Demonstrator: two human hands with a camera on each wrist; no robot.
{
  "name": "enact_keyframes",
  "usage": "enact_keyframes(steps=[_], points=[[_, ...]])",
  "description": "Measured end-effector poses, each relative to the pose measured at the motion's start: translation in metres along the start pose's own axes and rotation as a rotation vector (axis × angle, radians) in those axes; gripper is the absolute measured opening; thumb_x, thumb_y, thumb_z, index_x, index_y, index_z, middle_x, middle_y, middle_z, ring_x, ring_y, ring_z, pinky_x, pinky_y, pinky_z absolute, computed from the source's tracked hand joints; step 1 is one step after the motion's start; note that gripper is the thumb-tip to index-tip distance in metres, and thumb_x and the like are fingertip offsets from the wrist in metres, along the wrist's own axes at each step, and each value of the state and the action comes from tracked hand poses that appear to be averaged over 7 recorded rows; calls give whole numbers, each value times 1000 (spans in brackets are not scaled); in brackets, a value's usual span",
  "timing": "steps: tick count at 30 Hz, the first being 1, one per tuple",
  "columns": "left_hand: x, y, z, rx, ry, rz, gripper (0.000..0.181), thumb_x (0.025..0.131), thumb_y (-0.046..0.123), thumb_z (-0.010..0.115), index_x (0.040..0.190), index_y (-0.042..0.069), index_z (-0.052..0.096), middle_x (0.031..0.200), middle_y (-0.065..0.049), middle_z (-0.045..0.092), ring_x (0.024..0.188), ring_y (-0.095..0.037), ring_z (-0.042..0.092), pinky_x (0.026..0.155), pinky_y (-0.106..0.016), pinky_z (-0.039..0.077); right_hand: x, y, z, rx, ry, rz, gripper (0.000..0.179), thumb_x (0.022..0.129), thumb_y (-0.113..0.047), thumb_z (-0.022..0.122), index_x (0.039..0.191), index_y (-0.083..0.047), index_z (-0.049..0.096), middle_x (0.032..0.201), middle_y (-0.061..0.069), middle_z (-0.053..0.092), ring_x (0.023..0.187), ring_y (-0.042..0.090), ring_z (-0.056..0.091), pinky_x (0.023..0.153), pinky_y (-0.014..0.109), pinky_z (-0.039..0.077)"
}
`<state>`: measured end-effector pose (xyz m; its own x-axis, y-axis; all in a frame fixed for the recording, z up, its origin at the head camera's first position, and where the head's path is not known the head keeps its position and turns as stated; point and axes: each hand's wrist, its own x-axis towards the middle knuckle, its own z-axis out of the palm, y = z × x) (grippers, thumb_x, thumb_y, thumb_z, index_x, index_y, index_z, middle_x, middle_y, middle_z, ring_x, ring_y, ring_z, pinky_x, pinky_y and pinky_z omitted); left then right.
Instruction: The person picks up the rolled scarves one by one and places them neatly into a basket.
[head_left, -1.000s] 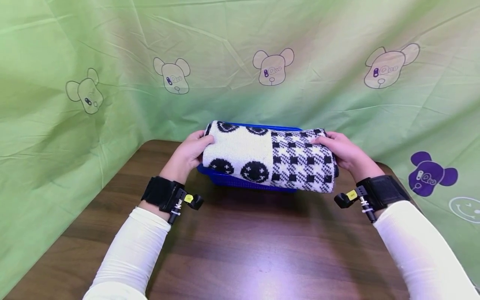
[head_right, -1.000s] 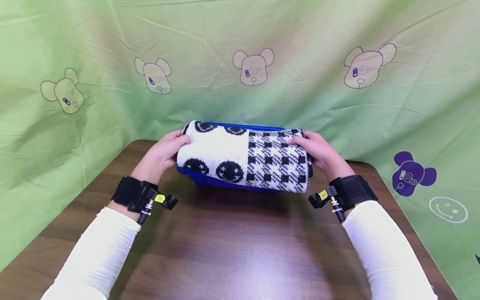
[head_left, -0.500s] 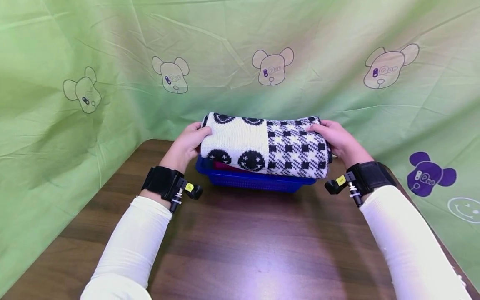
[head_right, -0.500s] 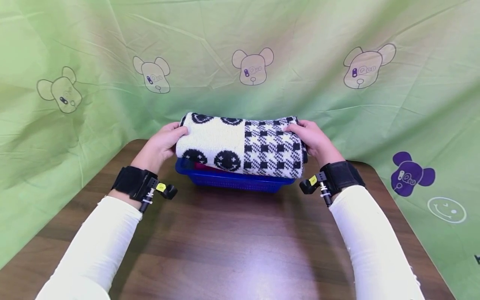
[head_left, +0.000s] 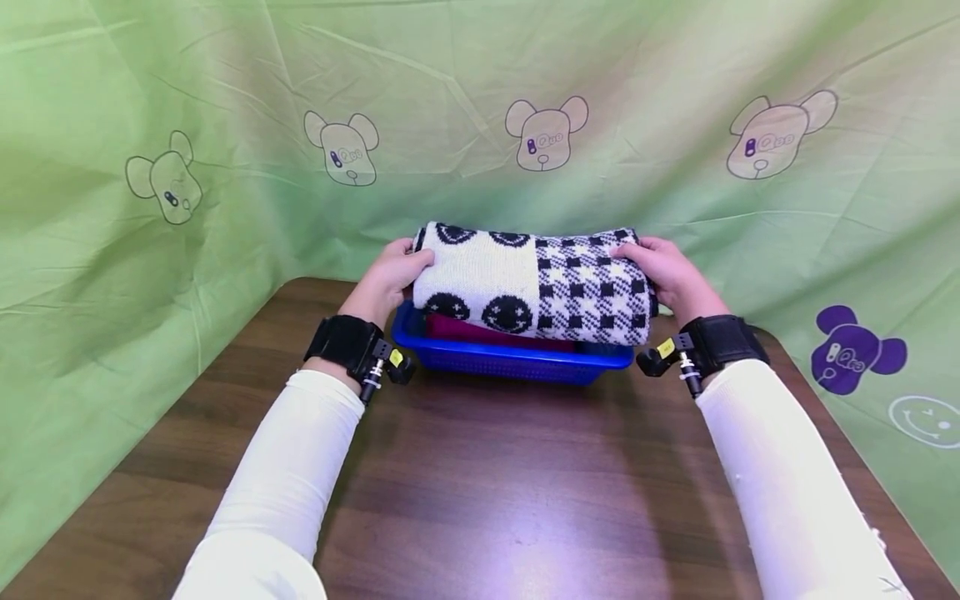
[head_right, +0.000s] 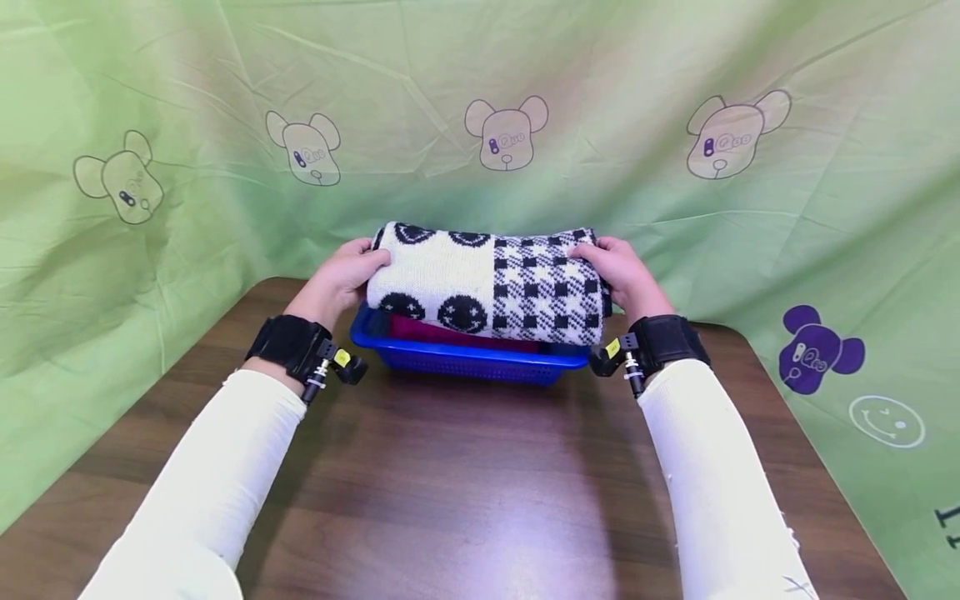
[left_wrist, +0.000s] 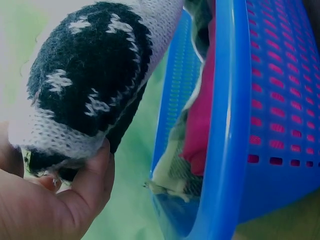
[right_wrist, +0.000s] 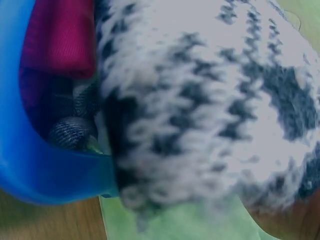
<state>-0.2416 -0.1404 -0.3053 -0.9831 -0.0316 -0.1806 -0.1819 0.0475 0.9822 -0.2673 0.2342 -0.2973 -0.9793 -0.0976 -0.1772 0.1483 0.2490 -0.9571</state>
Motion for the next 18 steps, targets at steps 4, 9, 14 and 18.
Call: enact_keyframes(steps=[4, 9, 14, 18], points=[[5, -3, 3, 18, 10, -5, 49, 88, 5, 53, 136, 3, 44, 113, -10, 53, 80, -19, 58, 63, -27, 55, 5, 4, -1, -25, 5, -8, 35, 93, -30, 65, 117, -9, 50, 93, -6, 60, 77, 9, 63, 73, 25, 55], [11, -8, 4, 37, 13, -12, 53, 88, 6, 52, 140, 3, 41, 117, -12, 53, 83, -19, 57, 65, -28, 55, 10, 7, 0, -29, 4, -2, 35, 93, -29, 63, 118, -7, 50, 91, -6, 60, 75, 9, 63, 72, 25, 55], [13, -12, 3, 63, 23, -18, 56, 88, 6, 52, 142, 3, 39, 121, -13, 52, 86, -20, 57, 68, -29, 54, 13, 10, 4, -32, -12, 0, 38, 94, -27, 62, 121, -4, 49, 89, -6, 61, 73, 9, 64, 71, 25, 56], [13, -15, 2, 95, 33, -27, 57, 89, 7, 53, 144, 3, 38, 124, -14, 51, 89, -20, 56, 73, -30, 53, 17, 13, 7, -55, -26, 3, 45, 95, -26, 61, 127, 1, 47, 93, -4, 59, 73, 8, 63, 71, 24, 55]])
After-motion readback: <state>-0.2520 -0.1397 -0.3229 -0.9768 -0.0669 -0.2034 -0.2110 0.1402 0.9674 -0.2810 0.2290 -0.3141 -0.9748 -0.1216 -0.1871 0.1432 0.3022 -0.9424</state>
